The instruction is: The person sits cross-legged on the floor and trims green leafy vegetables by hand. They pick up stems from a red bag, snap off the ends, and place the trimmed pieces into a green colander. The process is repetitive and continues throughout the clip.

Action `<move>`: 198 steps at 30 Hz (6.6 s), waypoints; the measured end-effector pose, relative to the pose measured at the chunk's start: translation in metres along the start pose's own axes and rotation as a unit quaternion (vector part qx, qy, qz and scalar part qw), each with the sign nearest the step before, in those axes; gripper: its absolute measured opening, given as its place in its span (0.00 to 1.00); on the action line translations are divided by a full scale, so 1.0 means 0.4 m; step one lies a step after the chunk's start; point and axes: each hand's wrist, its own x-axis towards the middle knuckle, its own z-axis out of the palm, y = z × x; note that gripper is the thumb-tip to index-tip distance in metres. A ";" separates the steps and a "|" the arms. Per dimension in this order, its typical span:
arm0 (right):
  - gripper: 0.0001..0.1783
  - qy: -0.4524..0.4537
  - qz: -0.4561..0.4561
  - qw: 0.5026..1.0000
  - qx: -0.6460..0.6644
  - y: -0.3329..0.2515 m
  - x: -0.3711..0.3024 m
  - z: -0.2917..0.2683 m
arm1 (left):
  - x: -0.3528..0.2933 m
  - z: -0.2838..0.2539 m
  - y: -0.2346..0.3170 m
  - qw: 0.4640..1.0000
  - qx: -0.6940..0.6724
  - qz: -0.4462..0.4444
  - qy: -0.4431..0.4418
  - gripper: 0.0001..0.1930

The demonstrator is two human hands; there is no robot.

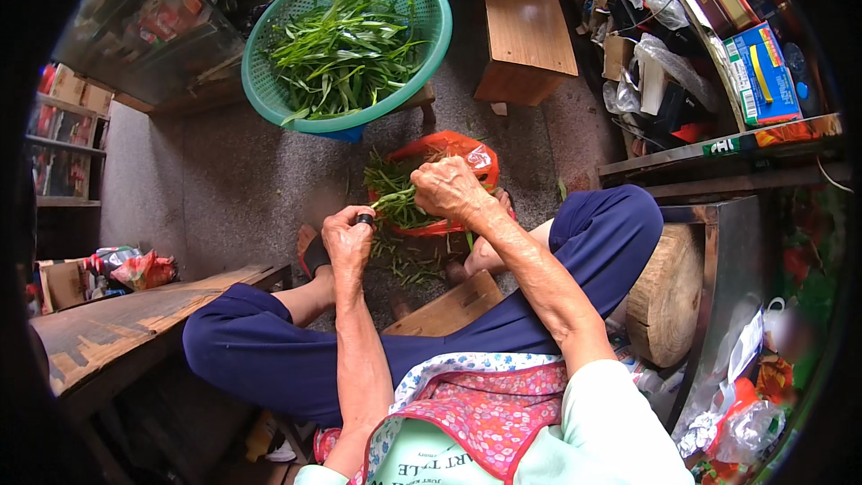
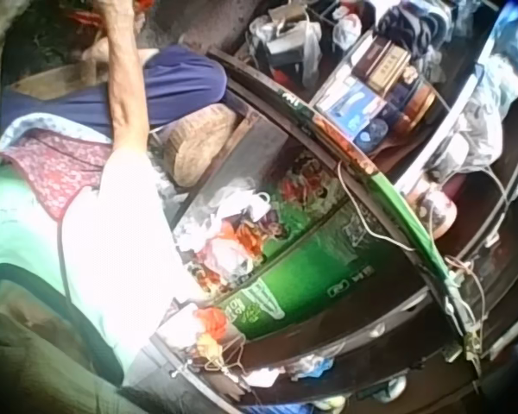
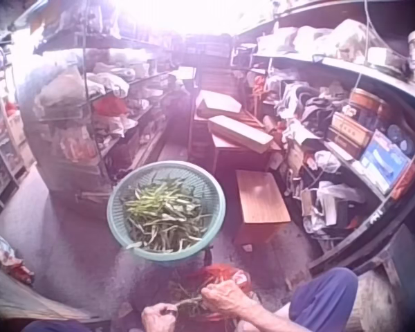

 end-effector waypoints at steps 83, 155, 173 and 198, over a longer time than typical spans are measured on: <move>0.07 0.253 0.329 0.762 0.498 -0.068 -0.035 -0.135 | 0.004 -0.103 0.144 0.903 -0.358 -0.151 -0.181 0.07; 0.08 -0.158 0.123 0.977 0.076 0.062 0.000 0.186 | 0.053 0.055 -0.172 0.984 -0.070 -0.163 -0.025 0.15; 0.07 -0.104 0.339 0.801 0.482 0.039 0.003 -0.104 | 0.005 -0.066 0.105 0.915 -0.333 -0.136 -0.180 0.15; 0.17 -0.131 0.301 0.675 0.661 -0.131 -0.031 -0.217 | -0.048 -0.080 0.171 0.899 -0.366 -0.006 -0.241 0.09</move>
